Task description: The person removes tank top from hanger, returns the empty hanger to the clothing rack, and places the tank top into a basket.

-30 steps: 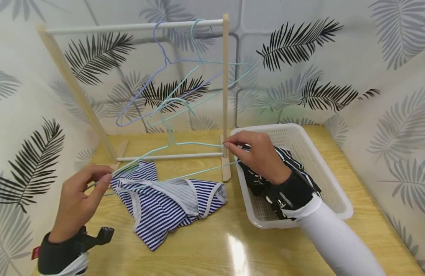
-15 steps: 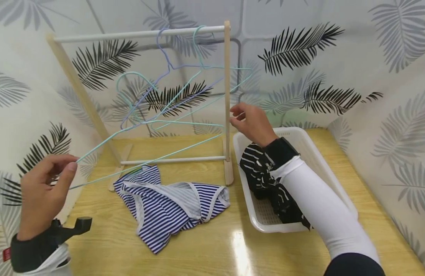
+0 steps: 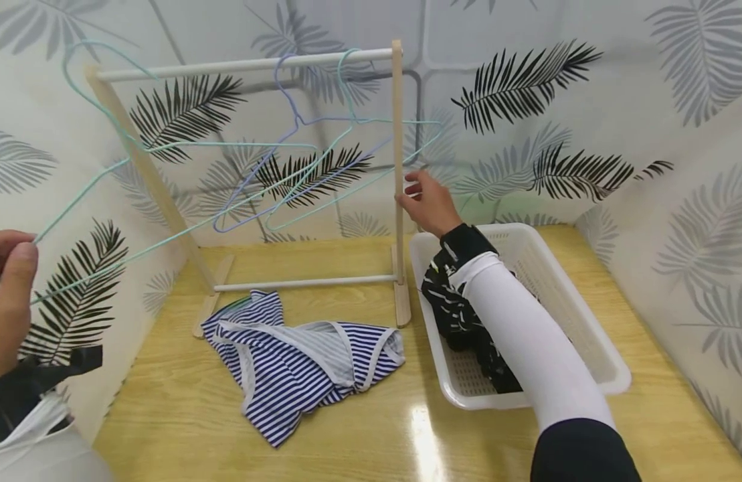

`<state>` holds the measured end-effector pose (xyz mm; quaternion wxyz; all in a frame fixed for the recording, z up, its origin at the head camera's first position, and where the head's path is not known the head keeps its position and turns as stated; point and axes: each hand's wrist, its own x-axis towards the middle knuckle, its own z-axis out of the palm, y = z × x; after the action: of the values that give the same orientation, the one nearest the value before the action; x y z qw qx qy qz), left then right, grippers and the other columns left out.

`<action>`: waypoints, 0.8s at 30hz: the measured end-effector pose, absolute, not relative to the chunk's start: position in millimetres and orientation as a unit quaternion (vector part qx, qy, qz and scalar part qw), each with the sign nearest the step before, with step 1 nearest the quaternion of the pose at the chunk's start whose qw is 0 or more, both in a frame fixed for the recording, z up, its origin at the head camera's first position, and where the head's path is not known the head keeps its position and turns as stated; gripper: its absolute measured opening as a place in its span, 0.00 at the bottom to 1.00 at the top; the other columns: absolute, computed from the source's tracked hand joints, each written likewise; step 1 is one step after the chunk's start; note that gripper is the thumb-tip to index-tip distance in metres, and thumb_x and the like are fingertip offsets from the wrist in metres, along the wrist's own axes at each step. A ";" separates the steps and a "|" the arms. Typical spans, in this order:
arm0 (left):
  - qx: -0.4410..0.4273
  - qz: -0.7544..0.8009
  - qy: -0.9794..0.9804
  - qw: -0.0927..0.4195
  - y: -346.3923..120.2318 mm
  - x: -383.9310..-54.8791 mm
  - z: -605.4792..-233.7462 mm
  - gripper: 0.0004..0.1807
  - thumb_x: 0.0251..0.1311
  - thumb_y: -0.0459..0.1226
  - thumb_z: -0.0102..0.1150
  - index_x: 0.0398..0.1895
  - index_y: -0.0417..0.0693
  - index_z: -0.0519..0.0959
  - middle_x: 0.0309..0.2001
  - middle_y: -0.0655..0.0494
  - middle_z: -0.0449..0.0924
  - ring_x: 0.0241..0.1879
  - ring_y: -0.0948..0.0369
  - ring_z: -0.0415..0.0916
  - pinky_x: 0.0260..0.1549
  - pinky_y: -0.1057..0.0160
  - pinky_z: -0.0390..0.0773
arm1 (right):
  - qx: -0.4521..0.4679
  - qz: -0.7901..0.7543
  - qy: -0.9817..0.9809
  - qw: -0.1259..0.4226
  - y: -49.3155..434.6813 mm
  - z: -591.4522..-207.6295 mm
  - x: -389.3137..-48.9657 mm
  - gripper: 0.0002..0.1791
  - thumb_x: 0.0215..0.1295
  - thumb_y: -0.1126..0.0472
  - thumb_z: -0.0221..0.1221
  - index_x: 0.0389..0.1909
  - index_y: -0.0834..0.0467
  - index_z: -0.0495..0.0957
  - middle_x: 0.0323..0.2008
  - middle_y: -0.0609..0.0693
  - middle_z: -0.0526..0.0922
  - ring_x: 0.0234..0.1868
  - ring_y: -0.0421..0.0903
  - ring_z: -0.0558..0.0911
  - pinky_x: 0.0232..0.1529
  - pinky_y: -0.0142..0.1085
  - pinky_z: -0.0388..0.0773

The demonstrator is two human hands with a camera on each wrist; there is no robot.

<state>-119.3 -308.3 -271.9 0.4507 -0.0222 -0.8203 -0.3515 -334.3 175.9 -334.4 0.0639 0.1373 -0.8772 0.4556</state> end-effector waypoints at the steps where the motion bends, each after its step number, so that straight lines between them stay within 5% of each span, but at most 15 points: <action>1: -0.009 -0.347 -0.823 0.450 -309.9 -119.8 -270.1 0.13 0.66 0.37 0.56 0.51 0.43 0.81 0.37 0.77 0.73 0.35 0.72 0.70 0.49 0.74 0.70 | 0.137 0.454 -0.878 0.065 176.5 -336.8 -335.4 0.25 0.69 0.59 0.55 0.64 0.64 0.66 0.54 0.62 0.77 0.53 0.56 0.79 0.38 0.39 0.81; 15: 0.047 -0.318 -0.825 0.464 -349.0 -129.9 -262.8 0.15 0.72 0.41 0.46 0.56 0.54 0.78 0.40 0.83 0.66 0.42 0.75 0.63 0.47 0.73 0.63 | 0.157 0.436 -0.881 0.101 177.7 -351.3 -338.9 0.19 0.70 0.60 0.55 0.59 0.60 0.71 0.51 0.60 0.80 0.49 0.54 0.80 0.41 0.46 0.81; 24: 0.091 -0.339 -0.819 0.454 -339.7 -164.6 -250.9 0.14 0.69 0.44 0.51 0.53 0.56 0.81 0.35 0.80 0.66 0.37 0.76 0.64 0.44 0.73 0.65 | 0.184 0.406 -0.885 0.130 175.2 -350.2 -340.6 0.17 0.71 0.62 0.53 0.58 0.62 0.69 0.50 0.62 0.79 0.43 0.57 0.81 0.45 0.50 0.76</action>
<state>-164.6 -339.7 -250.9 0.4545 0.0911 -0.8186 -0.3392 -340.6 175.2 -350.2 0.1296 0.1843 -0.8854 0.4064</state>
